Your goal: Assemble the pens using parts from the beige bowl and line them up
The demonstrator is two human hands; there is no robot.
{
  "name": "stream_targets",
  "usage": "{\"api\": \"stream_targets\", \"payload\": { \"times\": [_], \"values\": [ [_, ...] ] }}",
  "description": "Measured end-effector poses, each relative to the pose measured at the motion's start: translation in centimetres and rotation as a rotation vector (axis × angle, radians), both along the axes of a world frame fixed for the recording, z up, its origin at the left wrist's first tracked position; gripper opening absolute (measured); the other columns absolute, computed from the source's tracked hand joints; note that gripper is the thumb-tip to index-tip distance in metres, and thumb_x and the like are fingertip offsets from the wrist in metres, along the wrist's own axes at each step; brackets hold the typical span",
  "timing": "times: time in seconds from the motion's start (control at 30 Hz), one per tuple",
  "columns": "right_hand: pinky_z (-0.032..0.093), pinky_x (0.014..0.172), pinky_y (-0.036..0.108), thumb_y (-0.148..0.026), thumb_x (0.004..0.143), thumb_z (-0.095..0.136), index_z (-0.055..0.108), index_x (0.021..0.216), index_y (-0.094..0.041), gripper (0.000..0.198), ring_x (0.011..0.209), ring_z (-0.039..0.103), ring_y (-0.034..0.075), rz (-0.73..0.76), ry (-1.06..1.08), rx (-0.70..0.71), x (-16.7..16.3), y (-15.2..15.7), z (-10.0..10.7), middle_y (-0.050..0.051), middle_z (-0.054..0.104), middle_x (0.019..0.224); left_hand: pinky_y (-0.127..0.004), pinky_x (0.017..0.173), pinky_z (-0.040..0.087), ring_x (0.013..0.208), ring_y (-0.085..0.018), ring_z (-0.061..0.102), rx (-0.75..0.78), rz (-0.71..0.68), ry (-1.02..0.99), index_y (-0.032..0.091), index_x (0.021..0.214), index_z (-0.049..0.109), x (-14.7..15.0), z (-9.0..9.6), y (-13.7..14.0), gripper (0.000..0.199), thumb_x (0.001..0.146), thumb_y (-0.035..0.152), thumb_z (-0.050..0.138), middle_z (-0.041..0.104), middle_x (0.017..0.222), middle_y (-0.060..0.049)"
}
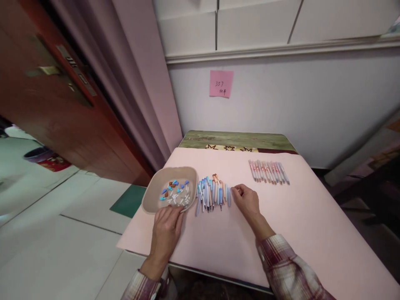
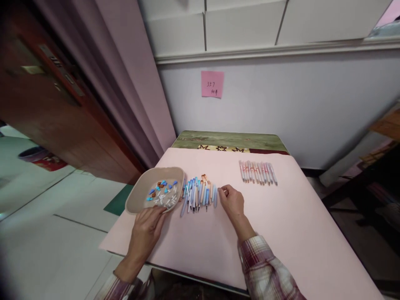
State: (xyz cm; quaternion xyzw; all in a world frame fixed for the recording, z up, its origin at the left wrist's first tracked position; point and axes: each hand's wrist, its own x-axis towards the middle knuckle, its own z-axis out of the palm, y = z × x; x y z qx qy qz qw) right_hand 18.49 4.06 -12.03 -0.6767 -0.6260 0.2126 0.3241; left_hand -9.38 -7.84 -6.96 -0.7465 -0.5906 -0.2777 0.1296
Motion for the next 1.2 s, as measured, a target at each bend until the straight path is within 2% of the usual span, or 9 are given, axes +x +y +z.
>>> {"api": "stream_targets", "payload": {
  "times": [0.1,0.2,0.3,0.47,0.6,0.73,0.9,1.07,1.2],
  "values": [
    [0.03,0.055,0.025,-0.045,0.085,0.052,0.068,0.073,-0.024,0.029,0.058,0.057,0.016,0.042,-0.087,-0.035,-0.1,-0.4,0.7,-0.001,0.063,0.059,-0.039,0.082,0.045,0.087,-0.024,0.062,0.016,0.002,0.012,0.017,0.102,0.063,0.3,0.1,0.3,0.014,0.09,0.02,0.056,0.07,0.089,-0.007],
    [0.028,0.055,0.025,-0.047,0.082,0.057,0.066,0.068,-0.024,0.029,0.06,0.057,0.015,0.082,-0.147,-0.104,-0.3,-0.7,1.3,-0.001,0.066,0.063,-0.042,0.087,0.045,0.095,-0.026,0.062,0.095,-0.01,0.005,0.016,0.11,0.06,1.2,0.4,0.4,0.023,0.087,0.02,0.061,0.069,0.1,-0.01],
    [0.028,0.054,0.025,-0.052,0.075,0.066,0.066,0.067,-0.025,0.029,0.062,0.058,0.015,0.121,-0.175,-0.171,-0.4,-0.7,1.7,-0.001,0.067,0.063,-0.043,0.092,0.045,0.101,-0.025,0.061,0.153,-0.102,-0.023,0.017,0.113,0.059,3.2,0.5,0.0,0.028,0.085,0.015,0.062,0.068,0.106,-0.011],
    [0.027,0.054,0.025,-0.05,0.072,0.07,0.067,0.066,-0.025,0.026,0.061,0.057,0.015,0.144,-0.155,-0.203,-0.1,-0.5,1.8,-0.001,0.067,0.064,-0.037,0.085,0.049,0.093,-0.021,0.062,0.037,-0.34,-0.084,0.017,0.105,0.06,7.7,-0.4,-0.3,0.018,0.088,0.012,0.056,0.068,0.099,-0.009],
    [0.027,0.053,0.025,-0.048,0.076,0.065,0.066,0.064,-0.023,0.028,0.058,0.056,0.015,0.154,-0.118,-0.156,0.1,-0.5,1.7,0.0,0.066,0.06,-0.033,0.073,0.05,0.08,-0.019,0.061,-0.115,-0.394,-0.095,0.019,0.098,0.061,9.6,-1.2,-0.1,0.013,0.09,0.015,0.051,0.067,0.088,-0.007],
    [0.027,0.051,0.025,-0.052,0.08,0.058,0.063,0.061,-0.022,0.036,0.055,0.055,0.015,0.085,-0.052,-0.112,0.1,-0.4,1.5,0.0,0.064,0.058,-0.031,0.073,0.05,0.08,-0.018,0.062,-0.161,-0.323,-0.146,0.019,0.097,0.06,9.8,-2.0,0.6,0.013,0.091,0.015,0.05,0.065,0.083,-0.005],
    [0.029,0.049,0.025,-0.054,0.082,0.053,0.06,0.059,-0.022,0.04,0.051,0.053,0.015,-0.012,0.049,-0.079,0.0,-0.3,1.0,-0.001,0.061,0.054,-0.031,0.08,0.05,0.092,-0.02,0.063,-0.181,-0.152,-0.133,0.02,0.111,0.056,10.2,-2.2,3.0,0.021,0.093,0.016,0.046,0.065,0.095,-0.007],
    [0.028,0.049,0.024,-0.055,0.081,0.053,0.06,0.059,-0.022,0.04,0.05,0.053,0.015,-0.037,0.074,-0.069,0.0,-0.3,0.8,-0.001,0.061,0.053,-0.03,0.077,0.048,0.094,-0.021,0.064,-0.384,0.051,-0.108,0.019,0.102,0.053,11.4,-1.7,5.8,0.013,0.093,0.018,0.045,0.065,0.096,-0.008],
    [0.028,0.048,0.025,-0.055,0.081,0.053,0.059,0.058,-0.022,0.041,0.049,0.052,0.015,-0.027,0.067,-0.062,0.0,-0.2,0.8,-0.001,0.06,0.052,-0.032,0.074,0.047,0.093,-0.024,0.065,-0.505,0.131,-0.132,0.018,0.102,0.05,12.0,-1.3,6.6,0.011,0.091,0.019,0.046,0.066,0.1,-0.01]
  ]
}}
